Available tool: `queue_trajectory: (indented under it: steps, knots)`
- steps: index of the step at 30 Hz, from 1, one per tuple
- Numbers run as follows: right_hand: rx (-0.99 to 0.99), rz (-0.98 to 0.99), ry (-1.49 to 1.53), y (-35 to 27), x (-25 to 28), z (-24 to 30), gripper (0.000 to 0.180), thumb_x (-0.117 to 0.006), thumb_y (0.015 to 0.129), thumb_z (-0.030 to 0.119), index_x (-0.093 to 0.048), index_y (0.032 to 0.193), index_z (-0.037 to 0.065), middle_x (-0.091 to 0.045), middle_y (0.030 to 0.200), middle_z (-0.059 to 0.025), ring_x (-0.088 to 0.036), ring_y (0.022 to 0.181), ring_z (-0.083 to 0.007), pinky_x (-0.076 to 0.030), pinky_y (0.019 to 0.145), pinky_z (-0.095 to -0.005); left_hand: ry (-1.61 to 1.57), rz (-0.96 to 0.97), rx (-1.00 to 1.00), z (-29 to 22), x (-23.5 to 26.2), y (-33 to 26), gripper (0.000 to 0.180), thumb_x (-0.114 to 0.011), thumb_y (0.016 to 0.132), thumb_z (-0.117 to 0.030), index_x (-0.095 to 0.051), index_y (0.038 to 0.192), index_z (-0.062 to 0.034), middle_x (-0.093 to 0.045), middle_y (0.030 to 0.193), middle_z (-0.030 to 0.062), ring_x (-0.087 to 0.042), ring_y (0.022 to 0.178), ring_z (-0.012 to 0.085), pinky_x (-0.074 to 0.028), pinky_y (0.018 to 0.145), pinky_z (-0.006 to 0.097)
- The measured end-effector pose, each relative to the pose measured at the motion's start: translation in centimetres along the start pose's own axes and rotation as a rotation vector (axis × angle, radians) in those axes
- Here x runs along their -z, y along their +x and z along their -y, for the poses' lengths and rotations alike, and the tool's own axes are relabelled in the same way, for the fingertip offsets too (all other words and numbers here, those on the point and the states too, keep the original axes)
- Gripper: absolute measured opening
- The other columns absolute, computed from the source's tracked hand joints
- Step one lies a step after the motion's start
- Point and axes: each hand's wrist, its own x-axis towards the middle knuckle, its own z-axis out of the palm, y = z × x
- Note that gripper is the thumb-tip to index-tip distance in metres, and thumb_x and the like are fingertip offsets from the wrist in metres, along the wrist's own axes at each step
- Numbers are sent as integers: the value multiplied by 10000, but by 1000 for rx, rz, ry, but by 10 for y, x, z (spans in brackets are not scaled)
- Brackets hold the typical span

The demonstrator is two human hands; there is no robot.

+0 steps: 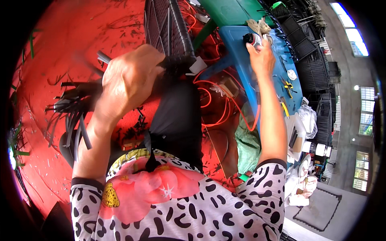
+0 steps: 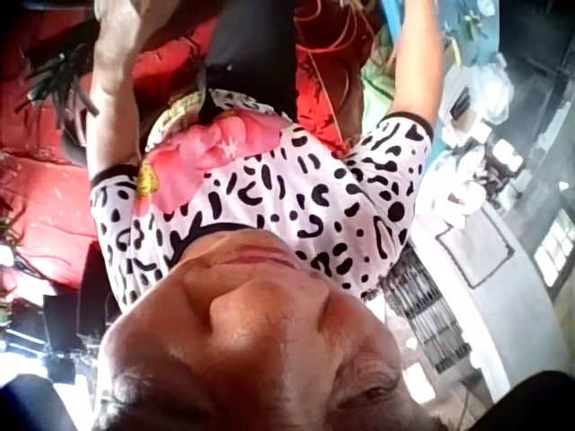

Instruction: The person weaves black plastic straps into a black wicker furniture frame. They use pliers to pull and position the straps, a pneumatic nailer to secure the ends to the frame, and a hammer to flatten the nails. The person handles the frame and several straps one at a time.

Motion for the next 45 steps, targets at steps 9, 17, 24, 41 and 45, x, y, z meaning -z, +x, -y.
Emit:
queue_trajectory:
  steps: [9,17,24,41,45]
  knots:
    - [-347,548,-239,39,-40,-81,677,-730,673,502,-643,1003,-81,-647,1045,-248,-635,993,-358,-490,842,-416,-33,126,128,-4,15,-1,227,-662,730,-38,-630,947,24,-623,861,131,-616,776,335,-491,663,374]
    - [-340,501,162,12,21,-53,254,-698,745,231,-594,820,12,-597,655,-68,-608,616,-160,-478,588,-301,-24,96,82,7,9,-3,222,-661,746,-95,-643,949,-7,-604,835,136,-595,769,351,-474,653,416]
    - [-135,554,822,-79,135,80,167,-643,769,120,-560,828,-12,-564,679,-64,-554,607,-136,-434,597,-265,-20,121,121,20,10,-4,226,-656,744,-118,-651,949,-23,-629,895,128,-608,879,331,-495,744,399]
    - [-192,932,1012,-128,175,158,207,-637,658,118,-516,750,-23,-524,647,-92,-537,525,-173,-438,524,-297,-111,214,260,12,15,8,317,-615,689,-81,-685,998,-68,-660,898,185,-631,898,350,-509,797,416]
    - [-208,922,986,-130,178,160,198,-635,650,129,-522,717,-19,-524,627,-89,-535,516,-170,-438,540,-297,-89,259,270,9,17,11,311,-607,692,-73,-686,992,-71,-660,907,182,-628,912,343,-504,803,419]
